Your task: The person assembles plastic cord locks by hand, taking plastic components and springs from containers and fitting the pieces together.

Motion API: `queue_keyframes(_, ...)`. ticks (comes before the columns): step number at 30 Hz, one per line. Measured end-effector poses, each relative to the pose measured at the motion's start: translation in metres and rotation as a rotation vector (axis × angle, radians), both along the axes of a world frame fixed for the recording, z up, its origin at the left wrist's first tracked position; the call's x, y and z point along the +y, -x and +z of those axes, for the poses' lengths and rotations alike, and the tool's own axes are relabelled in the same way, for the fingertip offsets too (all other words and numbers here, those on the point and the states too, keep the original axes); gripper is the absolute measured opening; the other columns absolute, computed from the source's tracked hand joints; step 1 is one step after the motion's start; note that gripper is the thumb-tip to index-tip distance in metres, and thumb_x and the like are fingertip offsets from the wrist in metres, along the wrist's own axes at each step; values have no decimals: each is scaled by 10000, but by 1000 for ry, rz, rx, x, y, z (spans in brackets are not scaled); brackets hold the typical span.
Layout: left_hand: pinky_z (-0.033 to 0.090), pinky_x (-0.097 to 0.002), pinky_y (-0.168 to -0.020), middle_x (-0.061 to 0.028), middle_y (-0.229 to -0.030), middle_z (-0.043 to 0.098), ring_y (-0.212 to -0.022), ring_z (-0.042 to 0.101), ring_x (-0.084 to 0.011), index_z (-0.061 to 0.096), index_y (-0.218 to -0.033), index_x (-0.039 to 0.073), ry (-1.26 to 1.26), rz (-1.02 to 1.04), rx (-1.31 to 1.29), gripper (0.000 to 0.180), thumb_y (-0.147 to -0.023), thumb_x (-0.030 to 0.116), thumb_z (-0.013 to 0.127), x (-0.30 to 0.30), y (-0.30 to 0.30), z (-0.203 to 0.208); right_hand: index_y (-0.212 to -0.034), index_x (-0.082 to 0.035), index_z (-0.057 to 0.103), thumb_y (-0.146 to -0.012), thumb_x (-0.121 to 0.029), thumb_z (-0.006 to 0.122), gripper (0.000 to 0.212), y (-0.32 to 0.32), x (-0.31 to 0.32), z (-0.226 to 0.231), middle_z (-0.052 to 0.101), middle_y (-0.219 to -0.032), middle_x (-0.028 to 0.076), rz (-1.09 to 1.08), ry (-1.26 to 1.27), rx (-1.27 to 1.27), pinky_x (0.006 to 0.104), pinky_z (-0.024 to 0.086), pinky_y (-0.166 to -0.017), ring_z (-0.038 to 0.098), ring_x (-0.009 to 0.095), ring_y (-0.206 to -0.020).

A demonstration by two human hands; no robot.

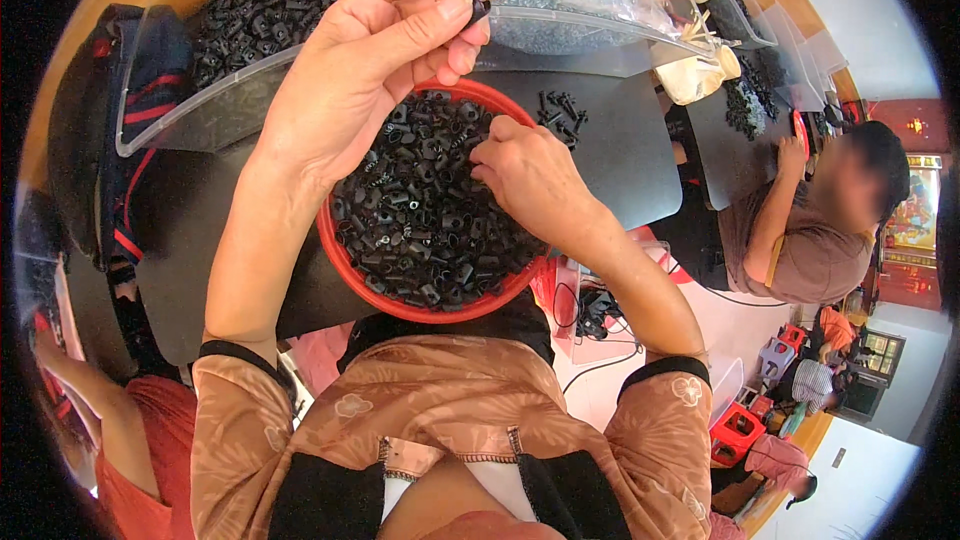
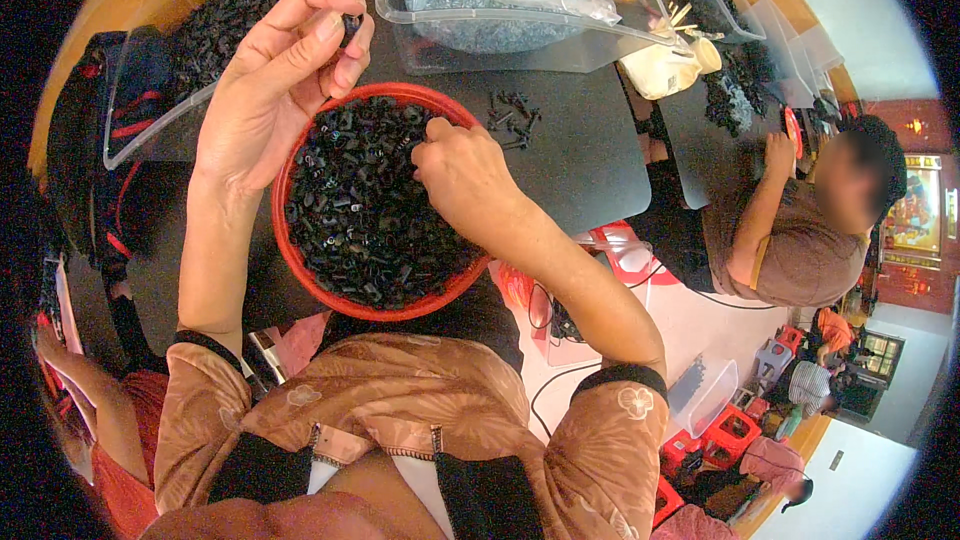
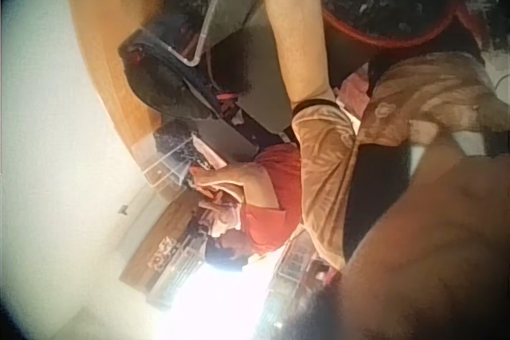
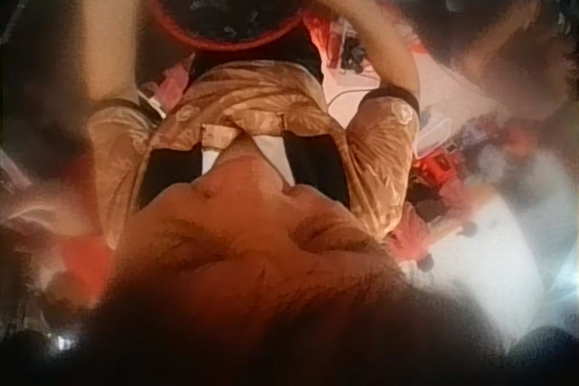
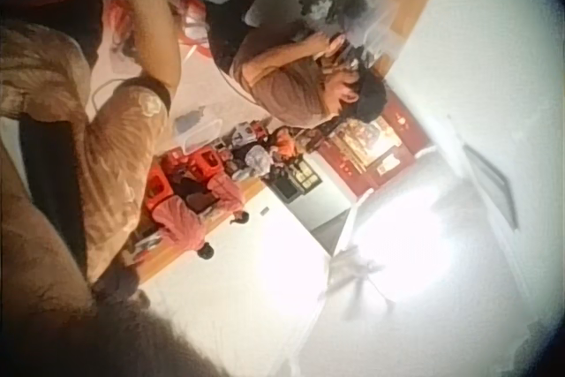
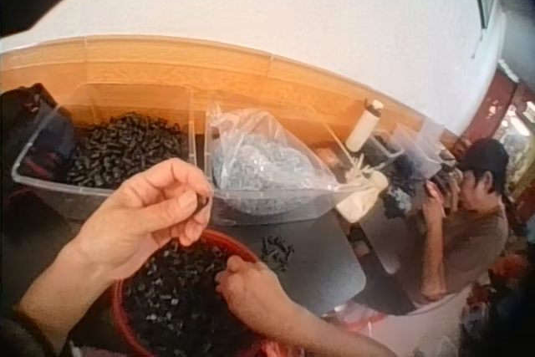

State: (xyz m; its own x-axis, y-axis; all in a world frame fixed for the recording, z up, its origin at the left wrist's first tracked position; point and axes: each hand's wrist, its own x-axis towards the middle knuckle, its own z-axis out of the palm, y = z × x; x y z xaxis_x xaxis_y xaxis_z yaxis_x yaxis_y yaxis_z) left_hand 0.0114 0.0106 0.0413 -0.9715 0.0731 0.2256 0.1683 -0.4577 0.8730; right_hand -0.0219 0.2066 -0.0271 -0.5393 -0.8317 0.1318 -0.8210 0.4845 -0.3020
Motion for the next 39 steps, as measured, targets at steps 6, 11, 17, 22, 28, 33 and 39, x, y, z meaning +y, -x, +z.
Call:
queue_keyframes(6, 403, -176, -647, 8, -846, 521, -716, 473, -54, 557, -1082, 63, 44, 7, -35, 189, -932, 178, 553, 0, -1, 0, -795, -48, 643, -724, -93, 668, 88, -1, -4, 1, 539, -784, 110, 76, -48, 58, 418, 458, -667, 575, 307, -737)
queue_keyframes(11, 406, -172, -644, 16, -834, 522, -710, 474, -46, 563, -1078, 67, 43, 21, -27, 189, -931, 186, 557, 1, -1, 0, -834, -30, 619, -750, -102, 656, 117, -1, -6, 3, 545, -795, 122, 93, -27, -33, 423, 456, -663, 572, 325, -732)
queue_keyframes(17, 403, -172, -642, 19, -818, 518, -697, 468, -45, 568, -1070, 68, 36, 14, -60, 182, -935, 189, 554, -1, 0, 1, -833, -37, 611, -759, -123, 661, 124, 8, 5, 19, 599, -865, 145, -77, 154, -228, 424, 481, -693, 600, 346, -757)
queue_keyframes(22, 400, -172, -633, 16, -803, 515, -685, 459, -45, 577, -1056, 66, 33, 26, -58, 175, -935, 191, 553, 0, 0, 1, -908, -54, 615, -744, -146, 688, 202, -2, -5, 20, 582, -843, 141, -54, 194, -89, 438, 474, -691, 594, 341, -765)
queue_keyframes(28, 397, -174, -629, 12, -796, 506, -684, 455, -49, 575, -1051, 58, 17, 19, -54, 172, -935, 182, 553, 1, 0, 1, -902, -69, 641, -729, -167, 703, 209, -3, -21, -1, 561, -817, 130, 136, 222, -102, 430, 480, -688, 594, 320, -774)
queue_keyframes(33, 400, -174, -634, 9, -799, 507, -686, 454, -51, 572, -1058, 53, -3, 12, -36, 176, -934, 177, 553, -2, -1, 2, -895, -44, 641, -744, -88, 672, 160, 19, -4, 5, 580, -877, 141, -69, 264, -168, 432, 487, -726, 593, 350, -829)
queue_keyframes(39, 404, -172, -634, 11, -807, 515, -684, 453, -48, 573, -1068, 55, 5, 21, -38, 186, -935, 184, 551, -3, -2, 4, -879, -32, 640, -747, -41, 652, 134, 18, 0, 15, 587, -890, 152, -87, 299, -212, 426, 486, -729, 591, 355, -832)
